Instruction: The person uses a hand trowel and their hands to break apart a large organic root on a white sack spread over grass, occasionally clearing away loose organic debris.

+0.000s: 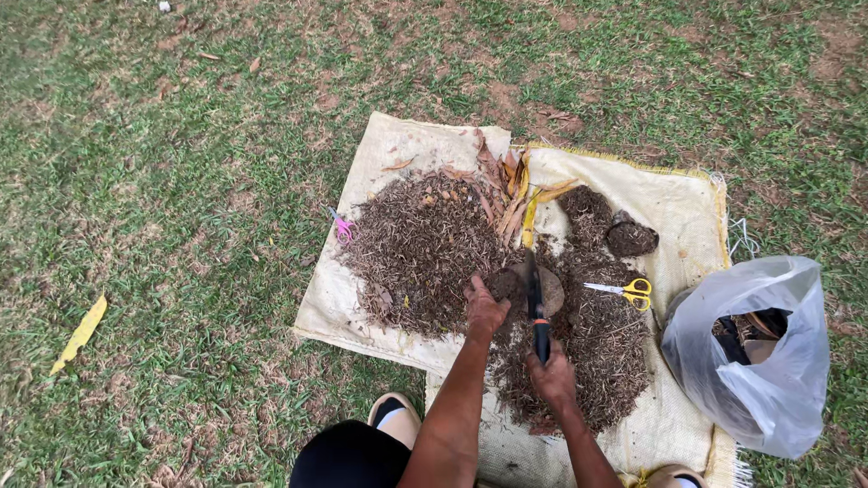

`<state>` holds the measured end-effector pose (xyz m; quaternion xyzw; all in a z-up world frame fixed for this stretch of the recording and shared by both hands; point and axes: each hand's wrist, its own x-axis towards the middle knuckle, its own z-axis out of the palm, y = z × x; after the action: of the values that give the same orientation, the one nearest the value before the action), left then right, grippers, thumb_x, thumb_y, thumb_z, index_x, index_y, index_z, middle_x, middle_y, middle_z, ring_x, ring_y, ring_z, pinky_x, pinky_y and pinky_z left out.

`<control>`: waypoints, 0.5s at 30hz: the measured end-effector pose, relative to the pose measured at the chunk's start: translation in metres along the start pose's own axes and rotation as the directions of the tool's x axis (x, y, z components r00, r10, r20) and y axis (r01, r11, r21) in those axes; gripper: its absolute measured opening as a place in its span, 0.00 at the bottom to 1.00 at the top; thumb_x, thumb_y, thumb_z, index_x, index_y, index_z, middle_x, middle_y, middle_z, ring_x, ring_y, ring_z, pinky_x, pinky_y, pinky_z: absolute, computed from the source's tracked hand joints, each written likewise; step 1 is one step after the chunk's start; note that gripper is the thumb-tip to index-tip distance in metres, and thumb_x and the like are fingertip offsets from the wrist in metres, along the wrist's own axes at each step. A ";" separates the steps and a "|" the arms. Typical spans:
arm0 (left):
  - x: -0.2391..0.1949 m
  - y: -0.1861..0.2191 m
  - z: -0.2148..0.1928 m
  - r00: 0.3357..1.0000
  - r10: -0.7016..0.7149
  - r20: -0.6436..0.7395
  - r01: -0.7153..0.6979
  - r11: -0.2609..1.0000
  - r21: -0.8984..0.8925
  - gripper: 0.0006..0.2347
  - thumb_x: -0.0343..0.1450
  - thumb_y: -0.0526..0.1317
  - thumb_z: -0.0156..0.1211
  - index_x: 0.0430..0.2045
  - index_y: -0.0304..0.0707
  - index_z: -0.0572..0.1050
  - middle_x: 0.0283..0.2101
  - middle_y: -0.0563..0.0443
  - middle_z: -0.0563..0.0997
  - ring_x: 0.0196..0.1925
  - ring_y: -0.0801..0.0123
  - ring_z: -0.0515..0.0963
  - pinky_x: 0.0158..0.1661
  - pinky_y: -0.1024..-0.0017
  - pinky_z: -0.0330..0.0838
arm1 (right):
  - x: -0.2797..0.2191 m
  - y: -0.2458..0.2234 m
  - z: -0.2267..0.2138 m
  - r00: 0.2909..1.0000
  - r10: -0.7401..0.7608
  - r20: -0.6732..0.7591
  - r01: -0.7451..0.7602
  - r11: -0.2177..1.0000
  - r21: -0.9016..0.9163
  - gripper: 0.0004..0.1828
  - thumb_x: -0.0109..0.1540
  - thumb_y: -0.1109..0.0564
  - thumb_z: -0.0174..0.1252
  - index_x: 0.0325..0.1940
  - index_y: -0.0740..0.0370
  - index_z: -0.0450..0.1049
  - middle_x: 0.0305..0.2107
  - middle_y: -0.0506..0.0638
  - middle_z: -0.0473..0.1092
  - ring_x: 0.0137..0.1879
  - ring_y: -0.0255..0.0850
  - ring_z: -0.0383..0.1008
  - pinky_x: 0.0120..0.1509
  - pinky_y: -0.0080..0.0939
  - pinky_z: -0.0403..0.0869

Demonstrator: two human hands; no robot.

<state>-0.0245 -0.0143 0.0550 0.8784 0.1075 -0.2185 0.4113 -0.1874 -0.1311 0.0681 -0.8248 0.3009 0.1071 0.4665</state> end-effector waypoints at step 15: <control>-0.046 0.068 -0.027 0.997 -0.083 0.006 0.083 0.996 -0.034 0.45 0.65 0.35 0.72 0.73 0.56 0.44 0.74 0.30 0.51 0.59 0.42 0.75 0.56 0.57 0.78 | 0.027 0.021 0.018 0.985 -0.126 -0.120 0.117 0.990 -0.078 0.27 0.64 0.46 0.56 0.63 0.56 0.59 0.31 0.57 0.78 0.36 0.53 0.82 0.42 0.53 0.79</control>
<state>-0.0319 -0.0377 0.1378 0.8654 0.1467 -0.2354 0.4173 -0.1766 -0.1348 0.0304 -0.8627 0.2746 0.0375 0.4231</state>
